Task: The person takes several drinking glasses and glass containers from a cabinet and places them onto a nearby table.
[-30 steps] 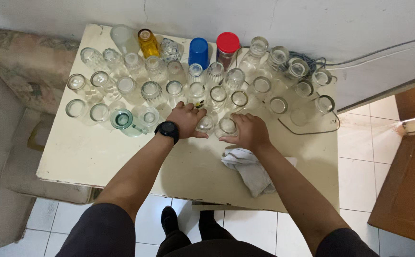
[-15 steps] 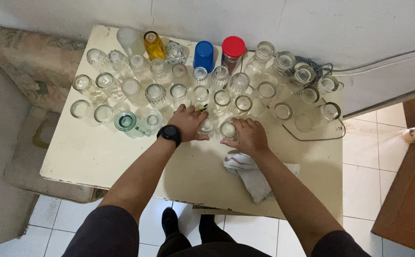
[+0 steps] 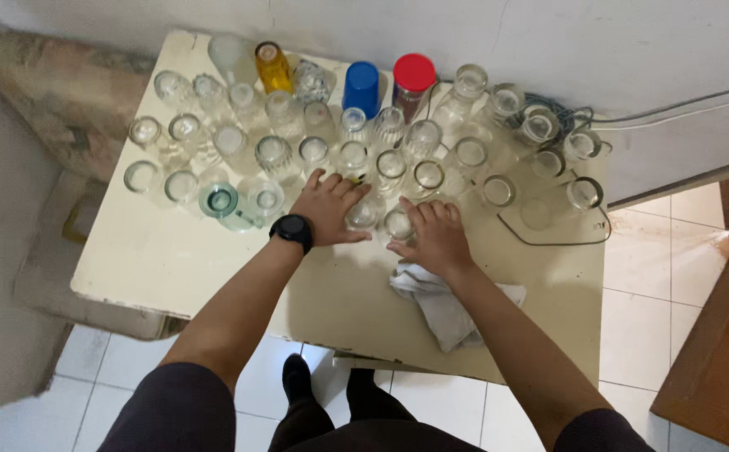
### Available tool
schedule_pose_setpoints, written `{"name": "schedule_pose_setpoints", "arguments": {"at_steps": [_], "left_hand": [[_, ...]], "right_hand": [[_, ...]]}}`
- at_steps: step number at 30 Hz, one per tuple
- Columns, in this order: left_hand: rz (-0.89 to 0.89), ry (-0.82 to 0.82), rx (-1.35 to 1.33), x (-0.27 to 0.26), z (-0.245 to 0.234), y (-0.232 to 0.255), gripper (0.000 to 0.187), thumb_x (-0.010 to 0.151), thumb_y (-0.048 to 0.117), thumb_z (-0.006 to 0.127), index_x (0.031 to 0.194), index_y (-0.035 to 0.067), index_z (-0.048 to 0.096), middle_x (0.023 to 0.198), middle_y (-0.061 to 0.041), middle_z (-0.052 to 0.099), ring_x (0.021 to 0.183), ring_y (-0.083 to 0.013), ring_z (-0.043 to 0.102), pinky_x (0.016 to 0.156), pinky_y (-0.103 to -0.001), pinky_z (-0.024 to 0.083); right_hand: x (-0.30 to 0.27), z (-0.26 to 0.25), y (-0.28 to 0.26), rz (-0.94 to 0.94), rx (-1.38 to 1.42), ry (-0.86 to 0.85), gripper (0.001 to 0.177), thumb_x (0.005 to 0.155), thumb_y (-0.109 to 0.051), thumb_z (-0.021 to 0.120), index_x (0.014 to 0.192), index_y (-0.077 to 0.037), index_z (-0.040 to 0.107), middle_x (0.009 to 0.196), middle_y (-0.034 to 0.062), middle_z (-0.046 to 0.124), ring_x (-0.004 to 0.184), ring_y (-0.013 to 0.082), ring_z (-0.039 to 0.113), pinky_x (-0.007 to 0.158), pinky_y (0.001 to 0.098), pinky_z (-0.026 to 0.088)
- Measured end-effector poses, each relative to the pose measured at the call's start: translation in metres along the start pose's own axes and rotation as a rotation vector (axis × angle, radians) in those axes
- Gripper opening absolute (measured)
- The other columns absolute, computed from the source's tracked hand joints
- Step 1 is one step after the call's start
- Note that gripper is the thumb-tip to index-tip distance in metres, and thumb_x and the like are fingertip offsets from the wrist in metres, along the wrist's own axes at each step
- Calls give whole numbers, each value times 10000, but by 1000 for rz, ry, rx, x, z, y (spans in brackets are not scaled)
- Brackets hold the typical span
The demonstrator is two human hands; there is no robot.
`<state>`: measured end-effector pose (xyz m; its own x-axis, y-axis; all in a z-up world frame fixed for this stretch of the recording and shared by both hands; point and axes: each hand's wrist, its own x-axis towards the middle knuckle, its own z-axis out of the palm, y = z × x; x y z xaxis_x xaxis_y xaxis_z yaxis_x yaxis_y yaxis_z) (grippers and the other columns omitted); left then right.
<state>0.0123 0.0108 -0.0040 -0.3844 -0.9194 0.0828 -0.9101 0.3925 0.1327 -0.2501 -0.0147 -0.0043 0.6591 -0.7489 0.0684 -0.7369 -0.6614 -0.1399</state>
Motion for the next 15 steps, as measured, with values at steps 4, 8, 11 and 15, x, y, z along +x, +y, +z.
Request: {"name": "schedule_pose_setpoints", "arguments": {"at_steps": [4, 8, 11, 15], "left_hand": [[-84, 291, -94, -18, -1, 11, 778, 842, 611, 712, 1440, 139, 554, 1292, -83, 628, 1272, -277, 526, 1145, -570, 303], [-290, 443, -281, -61, -13, 30, 591, 858, 421, 763, 1359, 147, 614, 1245, -84, 636, 1261, -299, 534, 1114, -526, 342], [-437, 694, -313, -104, -26, 37, 466, 872, 317, 772, 1270, 116, 637, 1263, -103, 636, 1263, -324, 531, 1100, -501, 377], [-646, 750, -330, -184, -51, 33, 266, 883, 253, 746, 1118, 129, 720, 1196, -74, 664, 1227, -312, 560, 1064, -485, 397]], "right_hand": [[-5, -8, -7, -35, 12, 180, 926, 686, -616, 811, 1400, -82, 562, 1178, 129, 640, 1150, 315, 527, 1092, 515, 343], [1, -14, -42, -60, 101, 244, 884, 751, -597, 825, 1400, -66, 545, 1203, 139, 623, 1199, 334, 515, 1083, 515, 343], [14, -17, -96, -158, 170, 320, 818, 769, -525, 827, 1405, -87, 559, 1253, 153, 610, 1225, 354, 500, 1103, 543, 319], [30, -26, -189, -359, 358, 328, 674, 851, -417, 795, 1394, -92, 566, 1327, 142, 599, 1311, 353, 493, 1126, 519, 347]]}}
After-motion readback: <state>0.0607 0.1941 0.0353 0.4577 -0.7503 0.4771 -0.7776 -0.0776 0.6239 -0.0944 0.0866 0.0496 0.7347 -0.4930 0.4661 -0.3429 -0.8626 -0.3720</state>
